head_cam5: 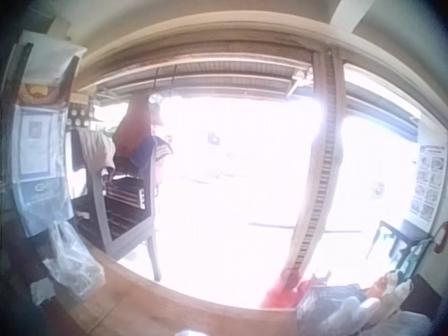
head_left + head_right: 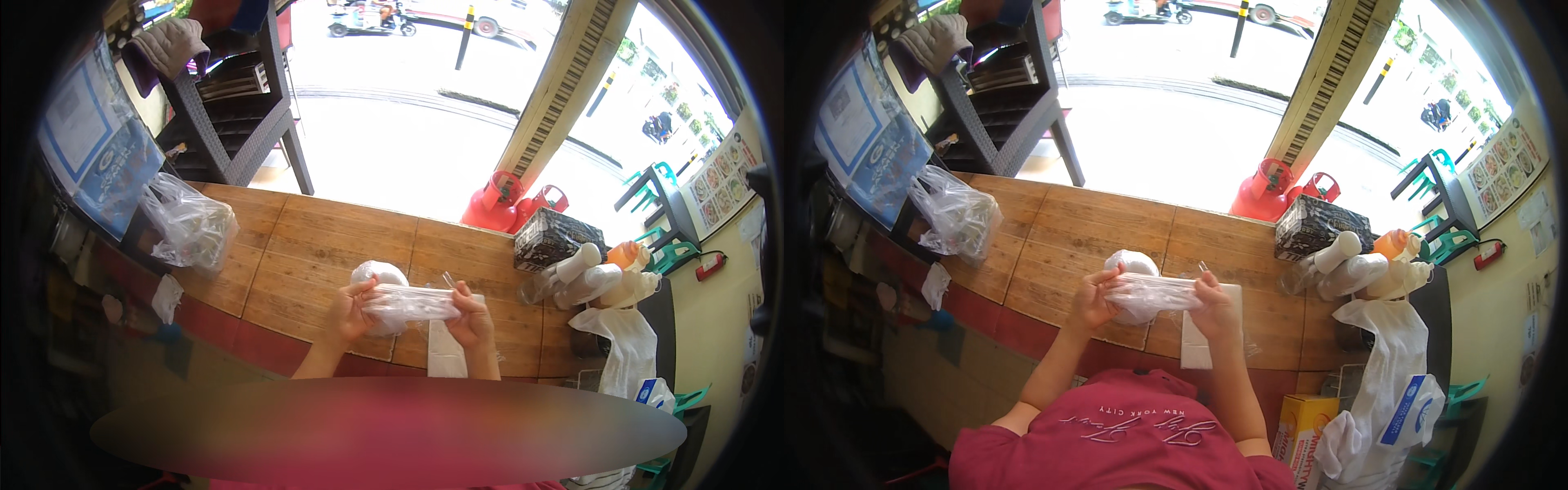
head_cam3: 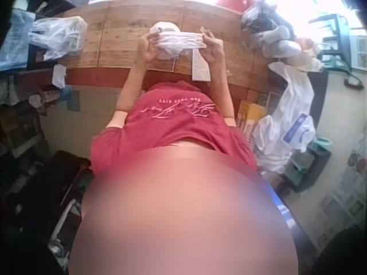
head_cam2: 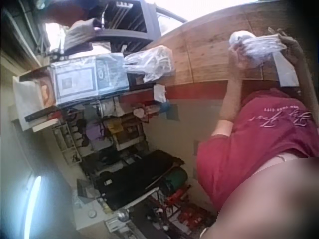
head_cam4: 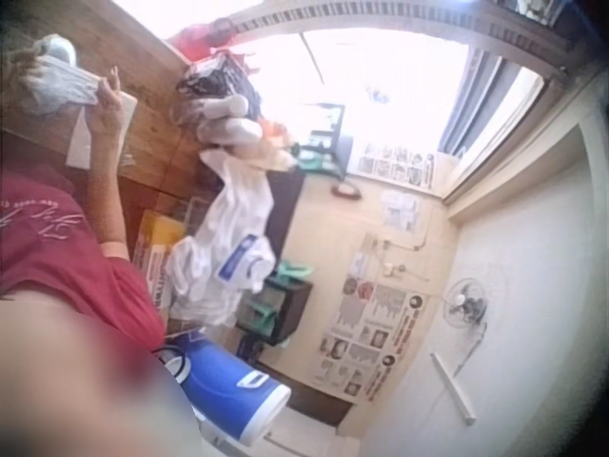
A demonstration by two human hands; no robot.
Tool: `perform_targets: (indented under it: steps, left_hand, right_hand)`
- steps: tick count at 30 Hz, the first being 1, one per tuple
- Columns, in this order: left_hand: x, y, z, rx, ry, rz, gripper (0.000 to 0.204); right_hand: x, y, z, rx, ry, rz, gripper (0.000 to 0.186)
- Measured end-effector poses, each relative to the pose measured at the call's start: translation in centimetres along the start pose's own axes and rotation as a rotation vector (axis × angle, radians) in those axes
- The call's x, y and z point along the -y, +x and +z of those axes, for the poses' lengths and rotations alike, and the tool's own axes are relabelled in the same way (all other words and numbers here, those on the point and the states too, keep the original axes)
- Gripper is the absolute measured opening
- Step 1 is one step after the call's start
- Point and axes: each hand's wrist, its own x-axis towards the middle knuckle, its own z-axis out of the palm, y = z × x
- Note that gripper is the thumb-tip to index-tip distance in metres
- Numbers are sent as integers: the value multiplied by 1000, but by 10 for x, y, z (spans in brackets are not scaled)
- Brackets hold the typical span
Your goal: The person repeatedly wraps small white cylindrical items in clear plastic bags on a wooden counter. They open each bag, insert an item, and fold the top, handling one item at a time throughout the clip.
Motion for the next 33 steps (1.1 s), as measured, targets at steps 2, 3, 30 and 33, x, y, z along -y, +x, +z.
perform_targets:
  steps: [2,3,30,33]
  left_hand:
    - [-5,0,-3,237,404,183,22]
    - [-4,1,-2,346,654,253,27]
    - [70,-31,56,449,2163,1074,71]
    - [67,-34,54,428,2092,1063,54]
  right_hand:
    - [9,0,-2,231,2,-20,26]
    - [11,0,1,405,32,-35,25]
    - [-22,25,21,59,-1427,-784,46]
    - [-35,26,18,152,-1654,-1213,39]
